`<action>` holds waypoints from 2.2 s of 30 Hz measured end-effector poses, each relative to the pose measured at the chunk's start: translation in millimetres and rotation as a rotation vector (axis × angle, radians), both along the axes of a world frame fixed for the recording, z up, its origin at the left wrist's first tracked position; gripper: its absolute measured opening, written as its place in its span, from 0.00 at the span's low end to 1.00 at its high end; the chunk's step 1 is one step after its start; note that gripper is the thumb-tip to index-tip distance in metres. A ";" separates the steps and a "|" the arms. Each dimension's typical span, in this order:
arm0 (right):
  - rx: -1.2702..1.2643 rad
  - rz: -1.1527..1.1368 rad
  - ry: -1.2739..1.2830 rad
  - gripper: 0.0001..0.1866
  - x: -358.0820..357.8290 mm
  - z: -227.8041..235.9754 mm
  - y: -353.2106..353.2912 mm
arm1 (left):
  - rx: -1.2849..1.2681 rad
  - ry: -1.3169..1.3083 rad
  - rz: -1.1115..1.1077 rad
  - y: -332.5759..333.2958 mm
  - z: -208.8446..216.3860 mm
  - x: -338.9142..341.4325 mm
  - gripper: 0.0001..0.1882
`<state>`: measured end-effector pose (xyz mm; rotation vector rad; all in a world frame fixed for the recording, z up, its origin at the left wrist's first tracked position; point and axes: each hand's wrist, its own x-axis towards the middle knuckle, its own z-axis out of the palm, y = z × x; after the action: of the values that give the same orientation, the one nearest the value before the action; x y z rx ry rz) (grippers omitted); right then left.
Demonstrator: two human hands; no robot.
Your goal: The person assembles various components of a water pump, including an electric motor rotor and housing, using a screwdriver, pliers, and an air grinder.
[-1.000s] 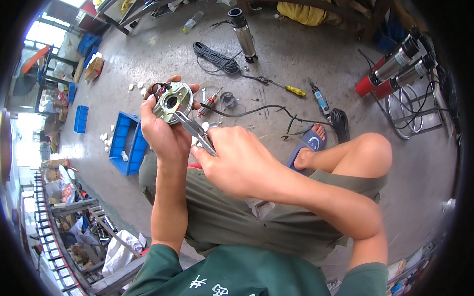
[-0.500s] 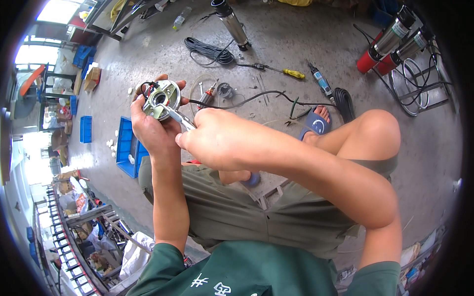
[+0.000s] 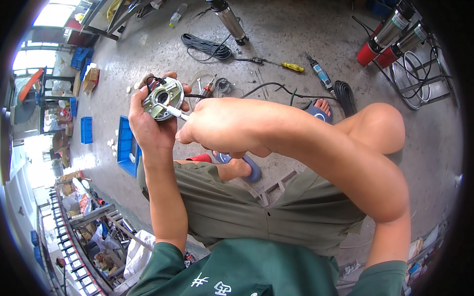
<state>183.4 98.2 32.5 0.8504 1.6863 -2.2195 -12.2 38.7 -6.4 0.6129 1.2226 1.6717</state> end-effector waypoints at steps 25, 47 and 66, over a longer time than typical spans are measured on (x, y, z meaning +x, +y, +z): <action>-0.236 0.094 0.063 0.21 29.8 1.5 2.7 | -0.068 -0.001 -0.466 -9.4 12.4 -13.1 0.18; 0.737 0.032 -0.910 0.29 105.3 -433.5 122.9 | 0.007 -0.247 -0.147 -4.7 9.1 -16.7 0.17; 0.926 -0.224 -0.810 0.23 96.1 -431.7 176.2 | 0.153 -0.031 0.581 -26.5 10.0 -83.0 0.12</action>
<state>279.5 274.4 -399.2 1.8615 2.1242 -0.7845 -95.2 12.1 3.6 0.3314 1.3379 2.2626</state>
